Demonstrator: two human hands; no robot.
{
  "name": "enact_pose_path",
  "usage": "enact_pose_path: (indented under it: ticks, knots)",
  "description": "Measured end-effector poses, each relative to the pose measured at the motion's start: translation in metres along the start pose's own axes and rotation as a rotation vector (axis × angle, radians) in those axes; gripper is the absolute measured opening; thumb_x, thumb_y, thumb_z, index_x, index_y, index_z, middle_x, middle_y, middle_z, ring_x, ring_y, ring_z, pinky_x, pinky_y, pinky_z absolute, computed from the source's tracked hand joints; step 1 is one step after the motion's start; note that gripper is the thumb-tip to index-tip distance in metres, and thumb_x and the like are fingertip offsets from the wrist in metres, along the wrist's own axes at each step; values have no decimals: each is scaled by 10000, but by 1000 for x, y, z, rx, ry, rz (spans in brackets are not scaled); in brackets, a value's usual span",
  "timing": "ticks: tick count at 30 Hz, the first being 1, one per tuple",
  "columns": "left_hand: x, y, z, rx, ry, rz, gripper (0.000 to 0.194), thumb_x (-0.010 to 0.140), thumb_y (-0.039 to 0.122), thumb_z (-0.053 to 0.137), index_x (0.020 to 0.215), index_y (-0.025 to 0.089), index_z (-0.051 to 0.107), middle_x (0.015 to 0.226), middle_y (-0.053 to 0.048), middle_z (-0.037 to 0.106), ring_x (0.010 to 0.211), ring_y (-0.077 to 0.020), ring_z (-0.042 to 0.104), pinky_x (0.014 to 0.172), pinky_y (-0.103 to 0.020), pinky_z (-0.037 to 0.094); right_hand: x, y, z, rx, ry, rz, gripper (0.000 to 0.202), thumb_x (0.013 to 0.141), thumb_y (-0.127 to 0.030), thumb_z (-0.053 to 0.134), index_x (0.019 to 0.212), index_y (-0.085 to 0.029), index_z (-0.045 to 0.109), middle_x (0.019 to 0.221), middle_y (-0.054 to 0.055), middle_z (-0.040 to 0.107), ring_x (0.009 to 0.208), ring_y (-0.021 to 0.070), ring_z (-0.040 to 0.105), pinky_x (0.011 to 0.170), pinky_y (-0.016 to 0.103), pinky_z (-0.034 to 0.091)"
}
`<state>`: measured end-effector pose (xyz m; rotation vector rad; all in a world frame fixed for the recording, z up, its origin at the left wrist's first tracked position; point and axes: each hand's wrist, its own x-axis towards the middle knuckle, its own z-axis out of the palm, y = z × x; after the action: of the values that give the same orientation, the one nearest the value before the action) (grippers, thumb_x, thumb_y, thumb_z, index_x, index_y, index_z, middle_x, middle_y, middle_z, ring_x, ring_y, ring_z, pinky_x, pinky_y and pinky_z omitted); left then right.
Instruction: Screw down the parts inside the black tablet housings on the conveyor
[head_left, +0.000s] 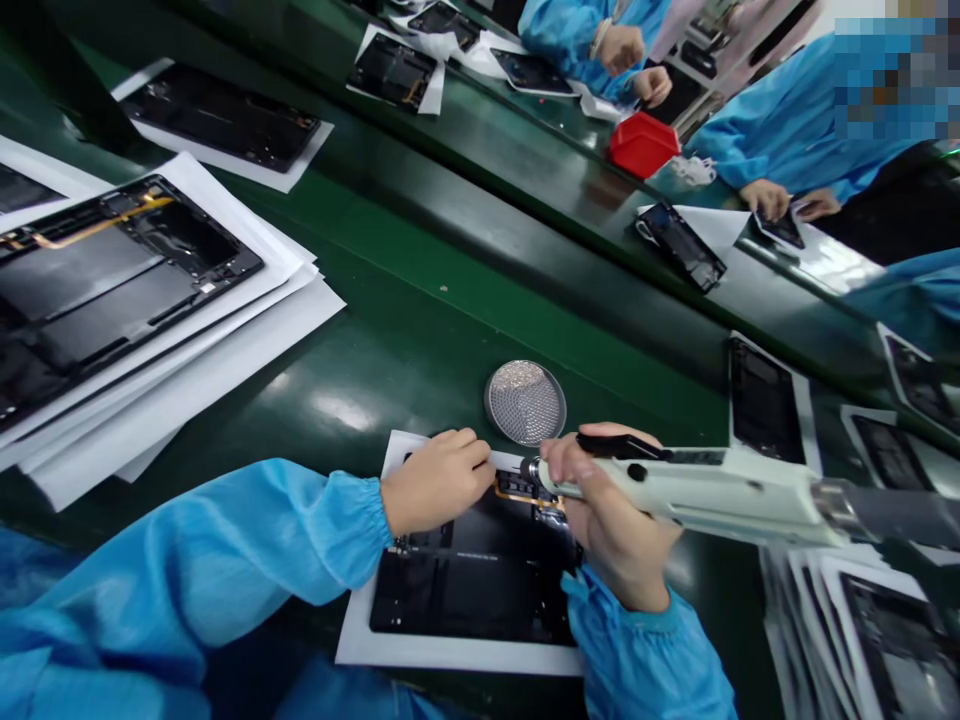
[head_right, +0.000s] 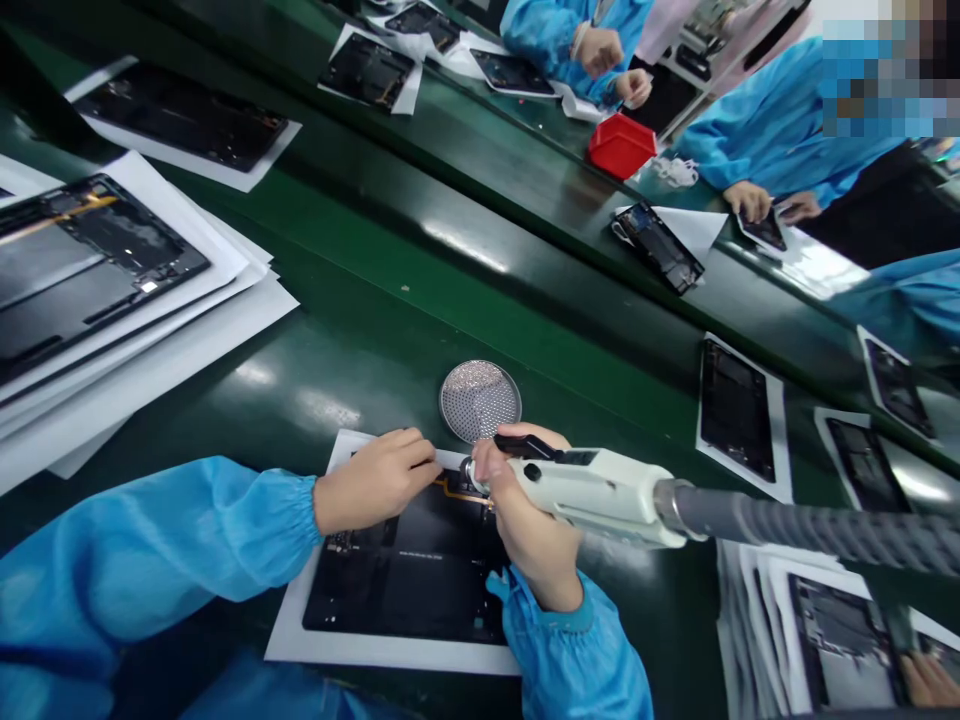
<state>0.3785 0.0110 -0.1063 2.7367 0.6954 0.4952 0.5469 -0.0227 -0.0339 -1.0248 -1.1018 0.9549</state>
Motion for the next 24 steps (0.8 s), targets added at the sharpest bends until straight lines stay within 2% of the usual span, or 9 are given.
enact_pose_path:
  ticks: [7, 11, 16, 24]
  knots:
    - [-1, 4, -1, 88, 64, 69, 246, 1000, 139, 501, 784, 132, 618, 818, -62, 584, 791, -211, 491, 646, -360, 334, 2, 0, 11, 12, -50, -7, 196, 867, -144, 671, 1041, -234, 662, 632, -34, 605, 598, 140, 570, 693, 376, 520]
    - [-6, 11, -8, 159, 50, 112, 198, 970, 132, 522, 832, 103, 660, 847, -89, 589, 799, -230, 513, 624, -356, 306, 0, 2, 10, 9, -65, 6, 193, 879, -153, 663, 1052, -237, 657, 623, -34, 588, 587, 146, 553, 660, 372, 503]
    - [-13, 18, -15, 118, 7, 56, 213, 964, 148, 529, 825, 106, 684, 958, -116, 603, 883, -255, 532, 685, -376, 337, 0, 5, 10, -21, -79, 26, 250, 872, -116, 621, 1079, -252, 648, 617, -39, 582, 588, 158, 558, 656, 377, 510]
    - [-14, 24, -13, 72, 3, 5, 214, 990, 195, 529, 917, 110, 712, 1064, -128, 610, 945, -265, 530, 758, -395, 362, 0, 7, 10, -34, -61, 55, 270, 837, -95, 621, 1053, -253, 661, 611, -34, 580, 567, 160, 544, 653, 394, 510]
